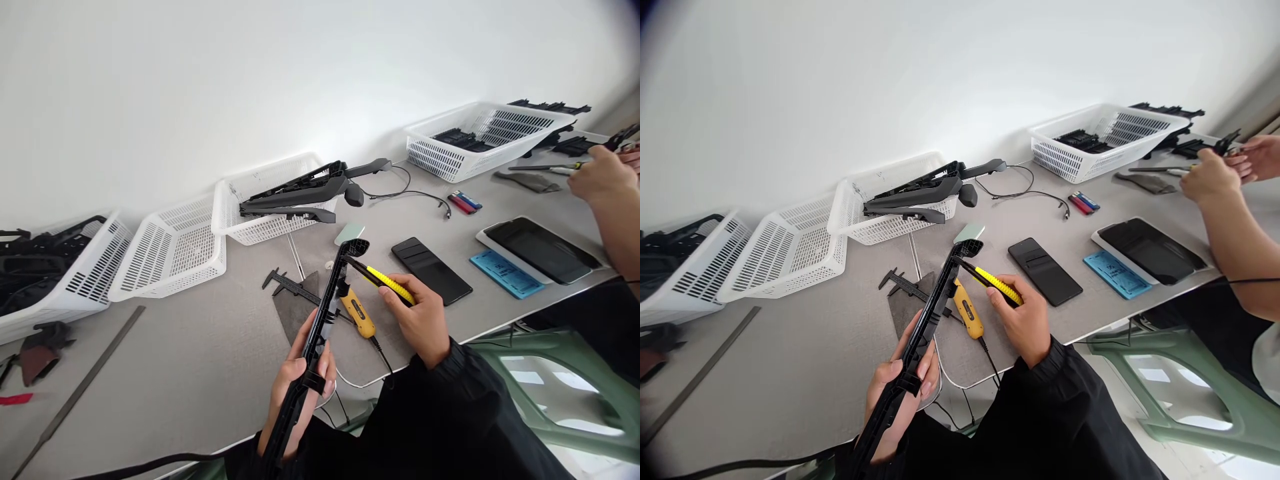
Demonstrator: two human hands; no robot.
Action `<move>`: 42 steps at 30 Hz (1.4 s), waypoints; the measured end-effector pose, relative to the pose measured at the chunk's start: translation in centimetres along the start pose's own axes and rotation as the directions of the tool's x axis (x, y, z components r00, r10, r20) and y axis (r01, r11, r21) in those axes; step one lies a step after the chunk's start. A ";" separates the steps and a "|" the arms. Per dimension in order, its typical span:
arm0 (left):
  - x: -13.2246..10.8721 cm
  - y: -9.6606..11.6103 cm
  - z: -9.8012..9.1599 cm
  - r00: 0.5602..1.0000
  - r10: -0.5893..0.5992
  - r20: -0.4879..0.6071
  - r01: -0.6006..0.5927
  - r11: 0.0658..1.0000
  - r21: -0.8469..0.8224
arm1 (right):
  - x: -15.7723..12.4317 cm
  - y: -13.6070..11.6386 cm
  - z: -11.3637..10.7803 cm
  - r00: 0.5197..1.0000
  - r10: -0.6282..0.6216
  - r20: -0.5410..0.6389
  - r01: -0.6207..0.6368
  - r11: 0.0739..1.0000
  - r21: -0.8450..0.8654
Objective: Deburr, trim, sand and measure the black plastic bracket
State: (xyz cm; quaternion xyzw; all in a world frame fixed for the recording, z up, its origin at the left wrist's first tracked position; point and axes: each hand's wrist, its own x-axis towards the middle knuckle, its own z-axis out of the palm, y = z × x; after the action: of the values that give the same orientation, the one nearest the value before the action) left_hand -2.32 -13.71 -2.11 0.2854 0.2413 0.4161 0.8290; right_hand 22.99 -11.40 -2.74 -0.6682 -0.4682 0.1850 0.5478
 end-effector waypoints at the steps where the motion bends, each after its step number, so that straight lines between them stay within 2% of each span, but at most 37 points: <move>1: 0.0 0.0 0.0 1.000 0.003 0.005 -0.003 1.000 0.007 | 0.0 0.1 0.0 1.000 0.008 -0.014 -0.008 1.000 -0.002; 4: 0.0 -0.1 -0.1 1.000 0.014 0.027 -0.014 1.000 0.020 | 0.1 0.2 0.1 0.998 0.036 -0.045 -0.036 0.999 0.000; 11: 0.3 -0.2 -0.3 0.998 0.019 0.062 -0.019 1.000 -0.008 | 0.0 0.3 0.2 0.999 0.034 -0.019 -0.034 0.999 0.005; 13: 0.3 -0.2 -0.2 0.999 0.016 0.044 -0.015 1.000 -0.004 | 0.1 0.4 0.2 0.998 0.036 -0.045 -0.036 0.999 -0.001; 16: 0.2 -0.2 0.2 0.999 0.009 -0.046 -0.008 1.000 0.015 | -0.1 -0.1 -0.4 0.999 -0.003 -0.044 0.003 1.000 0.015; 18: 0.2 -0.1 0.6 0.992 0.001 -0.126 0.001 1.000 0.017 | -1.0 -1.0 -1.3 0.996 -0.051 0.068 0.048 0.998 0.044; 19: 0.2 0.0 0.8 0.986 -0.002 -0.165 0.003 1.000 0.007 | -1.7 -1.7 -1.8 0.983 -0.074 0.168 0.064 0.996 0.059; 20: 0.2 0.1 1.0 0.980 -0.006 -0.199 0.005 1.000 -0.007 | -2.5 -2.4 -2.4 0.952 -0.096 0.290 0.076 0.994 0.079; 22: 0.4 0.3 1.3 0.969 -0.013 -0.246 0.004 0.999 -0.034 | -4.6 -3.7 -3.7 0.855 -0.129 0.503 0.095 0.991 0.094; 24: 0.6 0.5 1.5 0.964 -0.014 -0.265 0.003 0.999 -0.044 | -6.8 -4.8 -4.6 0.808 -0.125 0.576 0.093 0.992 0.085; 27: 1.0 0.5 1.6 0.966 -0.006 -0.259 -0.004 0.999 -0.039 | -9.5 -5.7 -4.9 0.804 -0.107 0.585 0.056 0.993 0.104; 30: 1.2 0.3 1.3 0.970 -0.008 -0.243 -0.001 0.999 -0.040 | -10.8 -5.8 -4.2 0.804 -0.124 0.582 0.060 0.990 0.127; 35: 1.1 0.1 1.0 0.969 -0.001 -0.246 -0.015 0.998 -0.062 | -10.7 -5.8 -3.2 0.888 -0.123 0.443 0.100 0.992 0.075; 36: 1.0 0.1 0.9 0.970 0.003 -0.242 -0.019 0.998 -0.066 | -10.6 -5.9 -3.2 0.880 -0.138 0.455 0.111 0.990 0.086; 39: 1.0 0.1 0.9 0.971 -0.004 -0.237 -0.012 0.998 -0.066 | -10.2 -6.3 -3.2 0.799 -0.199 0.567 0.137 0.979 0.151; 40: 1.0 0.1 0.9 0.970 -0.005 -0.245 -0.010 0.998 -0.062 | -10.1 -6.4 -3.2 0.790 -0.196 0.581 0.133 0.980 0.148; 42: 1.0 0.1 0.8 0.964 -0.011 -0.266 -0.003 0.999 -0.051 | -9.7 -6.1 -3.3 0.833 -0.142 0.534 0.112 0.990 0.089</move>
State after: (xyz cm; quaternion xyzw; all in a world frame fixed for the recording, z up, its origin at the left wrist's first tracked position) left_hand -1.28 -13.08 -1.65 0.2054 0.3404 0.4549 0.7969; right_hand 18.15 -21.55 1.28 -0.5418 -0.6414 0.3408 0.4229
